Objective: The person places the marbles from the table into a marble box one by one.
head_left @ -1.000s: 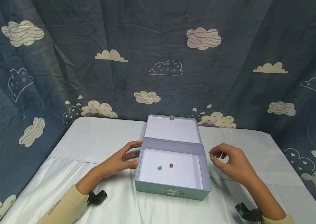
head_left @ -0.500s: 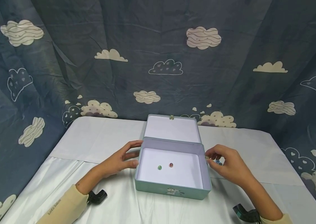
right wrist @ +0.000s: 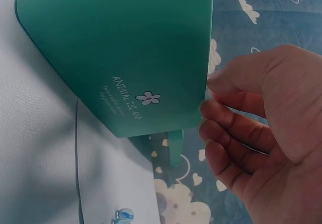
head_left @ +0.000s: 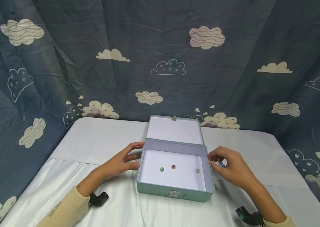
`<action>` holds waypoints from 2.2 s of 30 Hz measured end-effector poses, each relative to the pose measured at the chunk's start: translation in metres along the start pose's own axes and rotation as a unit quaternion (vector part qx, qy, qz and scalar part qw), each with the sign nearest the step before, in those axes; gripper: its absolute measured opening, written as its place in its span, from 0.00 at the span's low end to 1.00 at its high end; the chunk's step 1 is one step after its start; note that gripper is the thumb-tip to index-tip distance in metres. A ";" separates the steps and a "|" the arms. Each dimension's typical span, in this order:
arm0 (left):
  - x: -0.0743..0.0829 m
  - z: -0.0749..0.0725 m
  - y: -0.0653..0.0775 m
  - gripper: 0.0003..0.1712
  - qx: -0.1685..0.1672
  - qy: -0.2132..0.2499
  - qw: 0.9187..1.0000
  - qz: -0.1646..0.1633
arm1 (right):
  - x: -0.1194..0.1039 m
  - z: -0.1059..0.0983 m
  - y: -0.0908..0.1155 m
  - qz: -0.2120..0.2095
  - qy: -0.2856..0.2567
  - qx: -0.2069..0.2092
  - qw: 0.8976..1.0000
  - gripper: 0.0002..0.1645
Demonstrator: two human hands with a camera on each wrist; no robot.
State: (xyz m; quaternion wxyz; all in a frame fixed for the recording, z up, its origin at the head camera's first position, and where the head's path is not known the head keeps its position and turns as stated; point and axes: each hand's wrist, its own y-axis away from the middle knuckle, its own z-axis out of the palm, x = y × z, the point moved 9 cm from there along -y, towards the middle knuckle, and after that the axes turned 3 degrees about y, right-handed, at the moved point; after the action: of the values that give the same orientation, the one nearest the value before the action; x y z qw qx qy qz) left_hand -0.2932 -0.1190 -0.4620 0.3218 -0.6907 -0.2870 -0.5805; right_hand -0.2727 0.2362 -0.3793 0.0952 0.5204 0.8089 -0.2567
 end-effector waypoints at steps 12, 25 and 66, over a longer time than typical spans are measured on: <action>-0.003 -0.002 -0.001 0.45 0.003 -0.002 1.000 -0.005 | 0.002 -0.003 -0.002 -0.031 0.000 0.018 0.999 0.16; -0.008 -0.003 -0.002 0.44 0.003 0.002 1.000 -0.007 | 0.033 -0.005 -0.002 -0.009 0.012 0.021 1.000 0.13; -0.003 -0.002 0.000 0.45 0.005 0.002 1.000 -0.007 | 0.114 0.024 0.007 0.118 0.028 -0.039 0.992 0.15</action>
State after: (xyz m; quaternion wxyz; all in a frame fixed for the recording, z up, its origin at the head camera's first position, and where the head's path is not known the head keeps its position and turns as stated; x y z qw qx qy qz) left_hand -0.2954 -0.1206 -0.4644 0.3212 -0.6860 -0.2940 -0.5829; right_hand -0.3194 0.3168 -0.4499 0.1222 0.6148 0.7537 -0.1975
